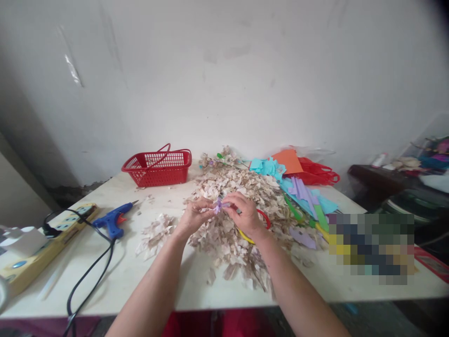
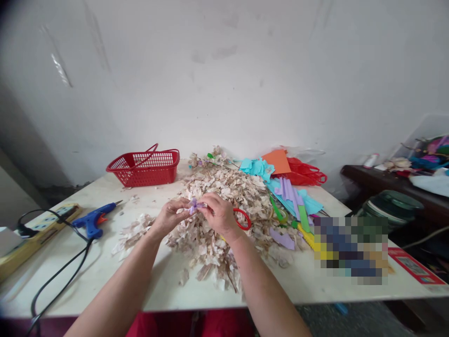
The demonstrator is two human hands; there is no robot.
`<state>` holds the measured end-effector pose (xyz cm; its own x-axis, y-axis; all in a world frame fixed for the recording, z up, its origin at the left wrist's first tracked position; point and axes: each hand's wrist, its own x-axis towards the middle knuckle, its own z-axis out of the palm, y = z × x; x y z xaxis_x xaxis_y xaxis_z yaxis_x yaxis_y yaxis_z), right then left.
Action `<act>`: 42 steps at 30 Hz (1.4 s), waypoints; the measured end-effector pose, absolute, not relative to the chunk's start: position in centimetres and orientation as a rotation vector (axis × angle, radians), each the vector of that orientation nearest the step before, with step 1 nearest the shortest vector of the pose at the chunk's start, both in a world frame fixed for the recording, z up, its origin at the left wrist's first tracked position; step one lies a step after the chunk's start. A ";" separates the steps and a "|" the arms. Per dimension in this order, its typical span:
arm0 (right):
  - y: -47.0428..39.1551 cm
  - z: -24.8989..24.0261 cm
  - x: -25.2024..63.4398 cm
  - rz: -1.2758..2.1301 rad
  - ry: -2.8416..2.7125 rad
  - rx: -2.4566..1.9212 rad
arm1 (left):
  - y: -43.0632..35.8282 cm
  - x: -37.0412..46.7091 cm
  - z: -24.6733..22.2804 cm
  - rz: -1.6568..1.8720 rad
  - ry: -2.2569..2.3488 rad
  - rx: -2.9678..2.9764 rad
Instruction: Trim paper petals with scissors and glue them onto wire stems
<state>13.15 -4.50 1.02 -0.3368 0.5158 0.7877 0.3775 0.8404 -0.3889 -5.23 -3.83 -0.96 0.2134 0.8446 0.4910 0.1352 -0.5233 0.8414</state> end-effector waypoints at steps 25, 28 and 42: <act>-2.5 -1.4 13.7 0.127 -1.928 -1.016 | -3.3 -5.6 -0.9 1.671 1.144 1.627; -2.5 -1.4 13.9 0.118 -1.914 -1.033 | -3.2 -5.5 -1.1 1.620 1.158 1.656; -0.5 2.1 18.9 0.389 -1.692 -1.382 | -2.7 -5.2 -1.8 1.459 1.310 1.658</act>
<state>18.91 -0.46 2.07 0.0182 0.9011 0.4331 0.6218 0.3291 -0.7107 -5.16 -2.72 -1.81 -0.0726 0.9146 0.3977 0.2974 -0.3608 0.8840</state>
